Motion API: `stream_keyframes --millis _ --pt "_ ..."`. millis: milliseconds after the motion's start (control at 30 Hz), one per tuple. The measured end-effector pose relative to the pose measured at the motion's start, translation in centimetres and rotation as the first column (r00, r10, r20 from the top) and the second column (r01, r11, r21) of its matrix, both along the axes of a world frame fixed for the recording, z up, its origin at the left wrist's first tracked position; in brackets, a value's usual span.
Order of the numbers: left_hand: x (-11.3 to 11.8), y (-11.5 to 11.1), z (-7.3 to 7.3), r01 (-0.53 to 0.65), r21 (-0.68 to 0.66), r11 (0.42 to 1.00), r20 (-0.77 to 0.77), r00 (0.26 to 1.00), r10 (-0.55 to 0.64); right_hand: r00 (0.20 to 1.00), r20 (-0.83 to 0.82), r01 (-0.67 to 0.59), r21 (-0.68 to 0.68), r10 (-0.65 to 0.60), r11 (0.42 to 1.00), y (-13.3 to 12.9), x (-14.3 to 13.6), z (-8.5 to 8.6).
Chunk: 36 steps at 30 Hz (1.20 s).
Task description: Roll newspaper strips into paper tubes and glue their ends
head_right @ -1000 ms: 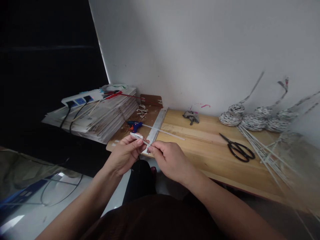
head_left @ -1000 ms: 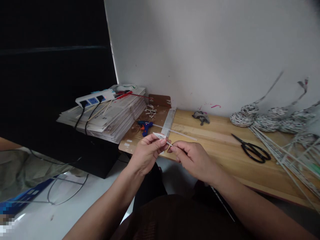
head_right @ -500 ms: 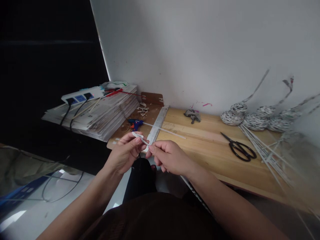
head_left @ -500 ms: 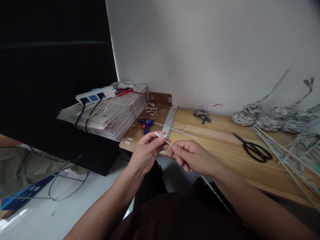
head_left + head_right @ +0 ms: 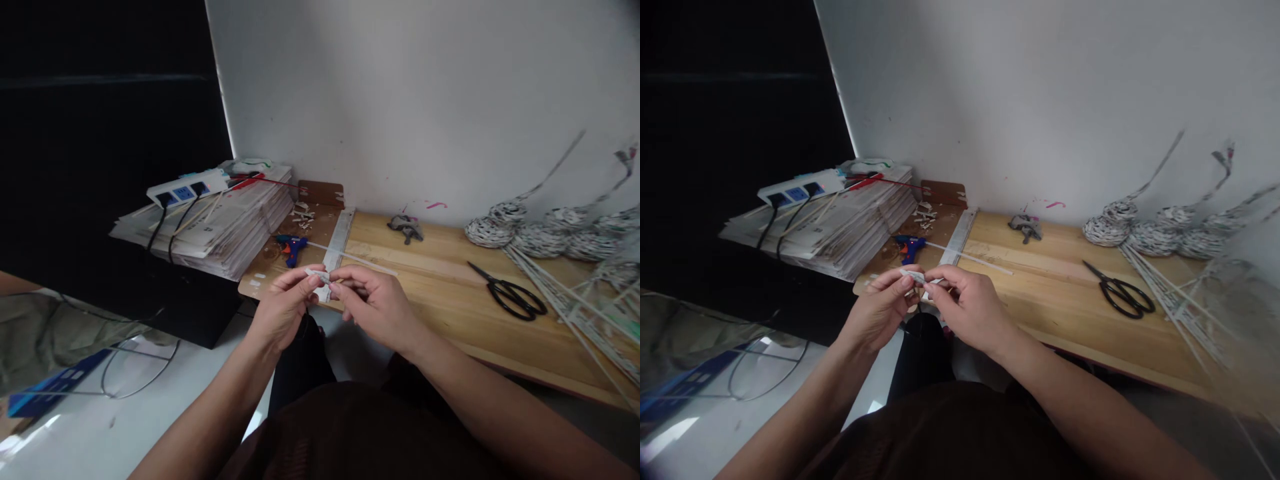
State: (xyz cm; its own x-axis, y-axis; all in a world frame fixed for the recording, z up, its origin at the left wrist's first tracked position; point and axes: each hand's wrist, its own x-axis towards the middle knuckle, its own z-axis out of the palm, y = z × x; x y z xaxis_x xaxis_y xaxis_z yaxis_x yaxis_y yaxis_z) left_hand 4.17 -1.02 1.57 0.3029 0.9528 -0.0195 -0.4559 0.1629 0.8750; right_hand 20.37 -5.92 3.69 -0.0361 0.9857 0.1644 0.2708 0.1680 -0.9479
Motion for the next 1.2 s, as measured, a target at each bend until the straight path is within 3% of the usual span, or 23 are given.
stream_keyframes --millis 133,267,433,600,900,1200 --pt "-1.2 0.4 -0.1 -0.014 0.092 0.996 -0.078 0.997 0.021 0.996 0.084 0.007 0.001 -0.007 1.0 -0.1 0.3 -0.3" --pt "-2.4 0.7 0.3 0.004 0.298 0.954 -0.268 0.96 0.079 0.994 0.013 -0.102 -0.142 0.105 0.985 0.0 0.9 0.2" --pt "-3.9 1.0 1.8 0.176 0.474 0.863 -0.486 0.869 0.09 0.983 0.015 -0.176 -0.227 0.184 0.958 -0.3 1.2 1.1" --pt "-4.9 1.0 2.8 0.296 0.469 0.832 -0.567 0.823 0.026 0.978 0.063 -0.184 -0.212 0.201 0.96 -0.6 1.0 1.0" --pt "-3.9 0.3 0.7 0.274 0.377 0.885 -0.463 0.883 -0.076 0.973 0.087 -0.195 -0.188 0.215 0.962 -0.7 1.4 0.7" --pt "-3.3 0.8 0.7 0.321 0.315 0.893 -0.464 0.873 -0.15 0.964 0.118 -0.218 -0.152 0.236 0.964 -0.9 1.9 0.8"
